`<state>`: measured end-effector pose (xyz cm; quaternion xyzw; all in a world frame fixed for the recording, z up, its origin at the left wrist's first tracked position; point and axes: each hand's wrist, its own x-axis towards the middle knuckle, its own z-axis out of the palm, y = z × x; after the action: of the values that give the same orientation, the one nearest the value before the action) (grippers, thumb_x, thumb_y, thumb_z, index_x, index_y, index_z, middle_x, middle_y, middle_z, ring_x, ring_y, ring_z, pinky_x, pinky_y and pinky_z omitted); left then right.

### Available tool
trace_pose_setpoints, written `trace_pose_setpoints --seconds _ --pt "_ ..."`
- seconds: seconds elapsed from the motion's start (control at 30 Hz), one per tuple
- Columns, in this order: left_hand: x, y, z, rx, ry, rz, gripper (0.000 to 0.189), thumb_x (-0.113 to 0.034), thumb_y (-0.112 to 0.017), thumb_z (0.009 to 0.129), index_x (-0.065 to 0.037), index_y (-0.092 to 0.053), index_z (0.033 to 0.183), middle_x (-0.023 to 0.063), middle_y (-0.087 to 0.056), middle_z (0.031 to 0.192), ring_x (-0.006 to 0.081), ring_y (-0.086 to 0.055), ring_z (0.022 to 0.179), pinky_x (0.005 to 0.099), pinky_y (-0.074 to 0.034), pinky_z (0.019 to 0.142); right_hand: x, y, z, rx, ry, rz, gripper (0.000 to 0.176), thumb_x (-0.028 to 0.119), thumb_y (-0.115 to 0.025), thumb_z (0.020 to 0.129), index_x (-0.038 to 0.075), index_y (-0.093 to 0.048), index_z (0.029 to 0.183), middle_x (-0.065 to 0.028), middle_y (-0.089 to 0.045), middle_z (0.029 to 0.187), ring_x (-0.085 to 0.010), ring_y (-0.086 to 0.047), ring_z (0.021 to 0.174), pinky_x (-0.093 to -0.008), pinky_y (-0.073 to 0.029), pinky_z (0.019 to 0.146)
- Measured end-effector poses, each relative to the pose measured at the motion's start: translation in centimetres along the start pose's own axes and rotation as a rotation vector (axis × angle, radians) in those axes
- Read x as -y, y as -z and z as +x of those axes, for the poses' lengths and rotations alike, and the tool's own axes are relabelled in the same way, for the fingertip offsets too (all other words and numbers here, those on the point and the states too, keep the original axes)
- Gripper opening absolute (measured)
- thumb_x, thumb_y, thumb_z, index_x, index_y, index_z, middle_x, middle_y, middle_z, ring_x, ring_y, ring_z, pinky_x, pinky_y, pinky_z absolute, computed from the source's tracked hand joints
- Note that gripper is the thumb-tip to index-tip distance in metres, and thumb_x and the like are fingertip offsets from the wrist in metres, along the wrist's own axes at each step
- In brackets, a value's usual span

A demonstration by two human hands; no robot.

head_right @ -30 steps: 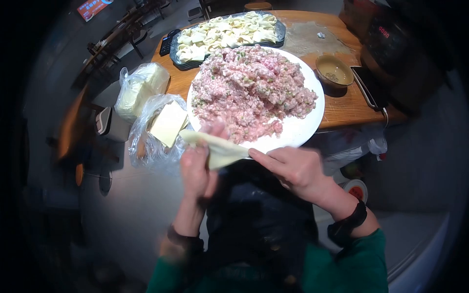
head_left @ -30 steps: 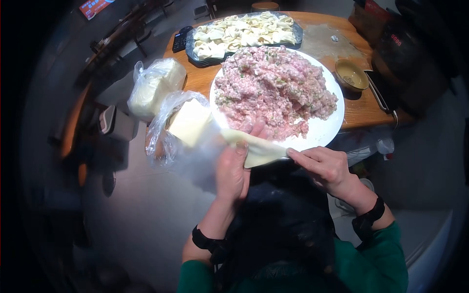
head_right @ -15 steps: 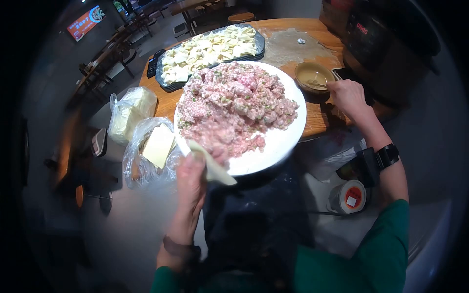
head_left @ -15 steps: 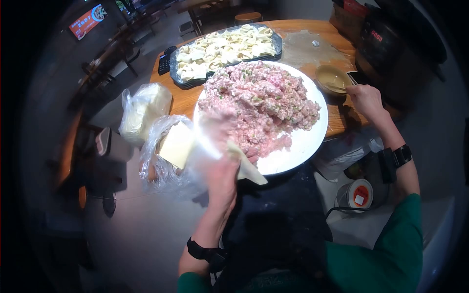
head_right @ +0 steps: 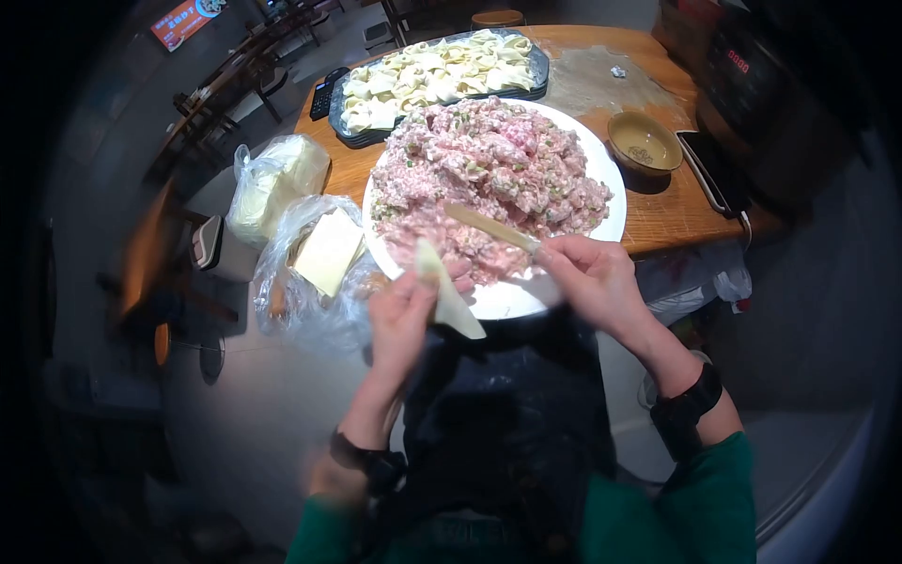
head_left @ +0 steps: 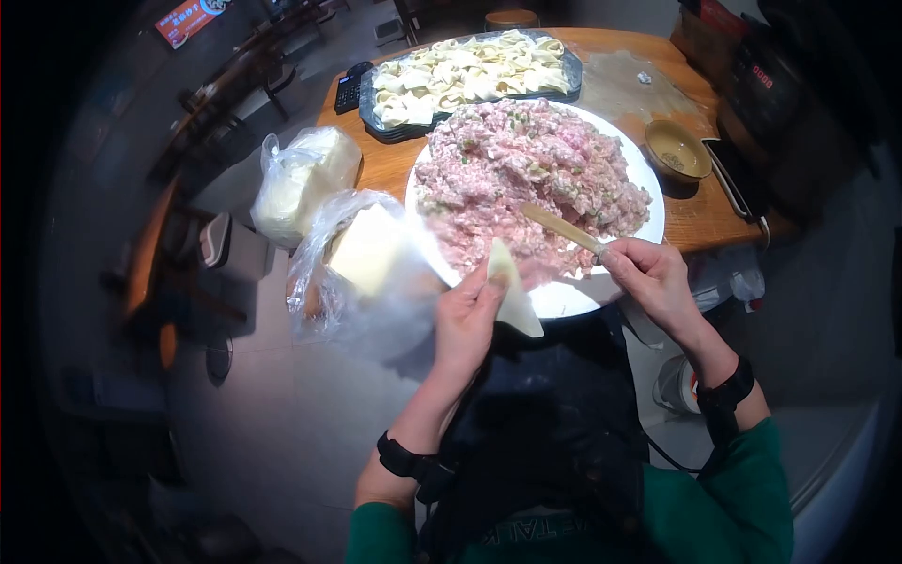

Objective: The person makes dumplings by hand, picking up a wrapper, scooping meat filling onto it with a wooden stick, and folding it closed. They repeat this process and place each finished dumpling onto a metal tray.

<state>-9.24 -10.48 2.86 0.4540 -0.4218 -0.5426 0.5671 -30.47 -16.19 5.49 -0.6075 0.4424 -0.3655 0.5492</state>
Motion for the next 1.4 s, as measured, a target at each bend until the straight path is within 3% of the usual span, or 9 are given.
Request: trace_pose_setpoints --seconds 0.13,0.47,0.6,0.7,0.93,1.07,1.2,1.27,1.4 --pt "-0.5 -1.0 -0.2 -0.046 0.033 -0.515 0.043 -0.019 -0.048 0.093 0.0 -0.037 0.129 0.0134 -0.052 0.122 0.0193 -0.052 0.11 0.0343 -0.042 0.095 -0.9 -4.3 -1.9 0.074 0.104 -0.12 0.05 0.016 -0.082 0.063 0.005 -0.051 0.101 0.005 -0.05 0.081 -0.0027 -0.049 0.075 -0.0181 -0.041 0.062" --pt "1.9 0.2 -0.1 0.02 -0.05 -0.864 0.031 -0.013 -0.04 0.094 -0.003 -0.043 0.123 0.0073 -0.053 0.115 0.0189 -0.051 0.108 0.0336 -0.04 0.096 -2.2 -8.9 -1.3 -0.233 0.353 0.209 0.019 0.003 -0.06 0.084 -0.002 -0.062 0.103 -0.0056 -0.062 0.091 -0.009 -0.055 0.081 -0.0218 -0.044 0.071" --pt "0.4 0.6 -0.6 -0.103 -0.086 -0.143 0.019 -0.008 -0.046 0.092 0.0 -0.056 0.106 0.0094 -0.062 0.095 0.0215 -0.059 0.088 0.0301 -0.046 0.081 -1.5 -6.9 0.4 -0.122 0.592 0.003 0.028 -0.001 -0.061 0.078 0.001 -0.061 0.106 -0.0095 -0.063 0.085 -0.0152 -0.059 0.073 -0.0251 -0.047 0.066" --pt "-0.5 1.7 -0.4 0.013 -0.674 0.882 0.028 0.001 -0.06 0.074 0.0 -0.058 0.102 0.0152 -0.06 0.091 0.0281 -0.06 0.081 0.0334 -0.05 0.068 0.5 -5.7 1.1 -0.028 0.944 -0.578 0.036 -0.003 -0.062 0.065 0.007 -0.063 0.1 -0.008 -0.055 0.064 -0.0233 -0.055 0.055 -0.0318 -0.045 0.051" --pt "-1.1 2.0 0.0 0.02 -0.757 1.093 0.034 0.001 -0.061 0.07 -0.003 -0.059 0.104 0.0111 -0.061 0.096 0.028 -0.059 0.089 0.0337 -0.05 0.073 1.5 -4.8 3.5 0.161 0.814 -0.769 0.014 0.007 -0.067 0.066 0.005 -0.055 0.073 -0.0077 -0.054 0.06 -0.0196 -0.053 0.049 -0.0314 -0.042 0.045" --pt "-3.4 4.6 0.8 -0.243 -0.758 1.056 0.025 -0.002 -0.059 0.076 -0.004 -0.061 0.101 0.0104 -0.062 0.1 0.0241 -0.06 0.088 0.0328 -0.05 0.073 7.0 -3.7 9.3 -0.133 0.236 -0.207 0.028 0.026 -0.071 0.076 0.006 -0.06 0.092 0.0029 -0.055 0.064 -0.005 -0.05 0.056 -0.0248 -0.042 0.048" --pt "-5.0 8.9 1.1 -0.375 -0.534 0.928 0.019 0.003 -0.06 0.076 0.0 -0.064 0.094 0.0099 -0.063 0.098 0.0244 -0.061 0.087 0.0308 -0.048 0.078 8.0 -2.3 11.8 -0.232 0.371 -0.031 0.042 0.027 -0.064 0.083 0.001 -0.053 0.115 0.001 -0.06 0.076 -0.0021 -0.049 0.065 -0.0181 -0.039 0.053" --pt "-4.5 12.1 1.5 -0.358 -0.585 1.341 0.016 0.001 -0.06 0.076 -0.001 -0.065 0.092 0.0093 -0.064 0.093 0.0234 -0.061 0.086 0.0304 -0.048 0.076 6.7 -2.6 10.4 -0.158 0.398 0.07 0.051 0.024 -0.058 0.087 -0.001 -0.043 0.128 -0.0009 -0.064 0.086 -0.0023 -0.043 0.061 -0.016 -0.035 0.051" --pt "-5.0 12.6 2.5 -0.279 -0.421 1.577 0.012 -0.008 -0.067 0.073 -0.007 -0.067 0.084 0.0051 -0.064 0.087 0.0214 -0.061 0.08 0.0301 -0.048 0.07 3.3 -3.1 5.3 0.0 0.312 -0.04 0.038 0.016 -0.052 0.091 0.0 -0.048 0.125 -0.0015 -0.066 0.085 -0.0017 -0.048 0.063 -0.0176 -0.04 0.056"
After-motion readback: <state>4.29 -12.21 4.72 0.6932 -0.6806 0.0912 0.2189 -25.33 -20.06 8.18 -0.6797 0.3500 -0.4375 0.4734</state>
